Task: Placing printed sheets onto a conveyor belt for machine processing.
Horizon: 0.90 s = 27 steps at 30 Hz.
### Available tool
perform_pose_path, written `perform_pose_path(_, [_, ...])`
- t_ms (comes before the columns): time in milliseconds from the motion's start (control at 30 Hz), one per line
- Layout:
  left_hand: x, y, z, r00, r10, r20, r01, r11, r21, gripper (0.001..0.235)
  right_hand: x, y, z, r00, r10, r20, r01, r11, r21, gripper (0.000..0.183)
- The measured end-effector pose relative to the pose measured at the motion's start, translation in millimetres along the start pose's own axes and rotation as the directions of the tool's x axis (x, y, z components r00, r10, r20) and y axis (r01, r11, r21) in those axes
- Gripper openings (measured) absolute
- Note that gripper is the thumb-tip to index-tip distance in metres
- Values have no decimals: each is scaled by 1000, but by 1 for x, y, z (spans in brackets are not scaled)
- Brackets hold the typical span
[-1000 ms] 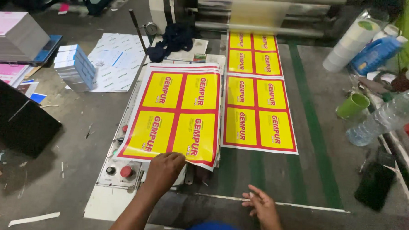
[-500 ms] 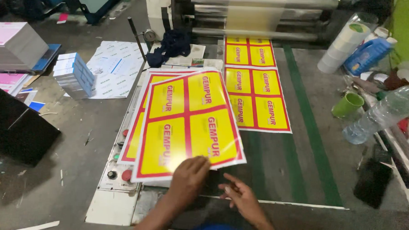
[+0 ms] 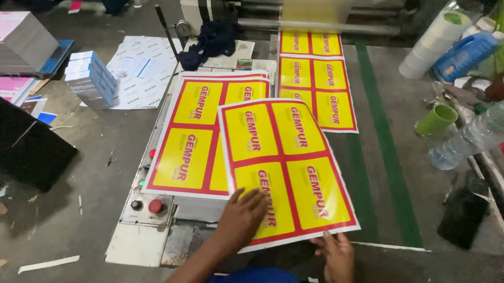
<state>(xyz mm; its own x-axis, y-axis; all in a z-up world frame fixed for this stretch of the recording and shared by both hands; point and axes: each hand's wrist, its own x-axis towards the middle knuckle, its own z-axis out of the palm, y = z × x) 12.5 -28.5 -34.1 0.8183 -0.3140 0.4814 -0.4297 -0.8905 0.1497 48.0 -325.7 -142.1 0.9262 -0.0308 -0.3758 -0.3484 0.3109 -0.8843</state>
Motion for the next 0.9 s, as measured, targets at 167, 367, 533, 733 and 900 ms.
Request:
perform_pose_path(167, [-1, -28, -39, 981, -190, 35, 191, 981, -23, 34, 26, 22, -72, 982, 1, -189, -9, 999, -43, 24])
perform_pose_path(367, [-17, -41, -41, 984, -177, -21, 178, 966, 187, 33, 55, 41, -123, 973, -70, -219, 47, 993, -108, 23])
perform_pose_path(533, [-24, -46, -39, 988, -149, -28, 151, 982, 109, 37, 68, 27, -100, 974, -18, -227, -32, 977, -212, 24])
perform_pose_path(733, [-29, -54, -37, 984, -171, -45, 172, 985, 12, 28, 101, -8, -49, 990, -78, -115, 53, 977, -205, 24])
perform_pose_path(900, [-10, -51, -73, 989, -111, 95, 112, 994, 1, 22, 150, -38, -18, 994, -84, -67, 69, 978, -198, 25])
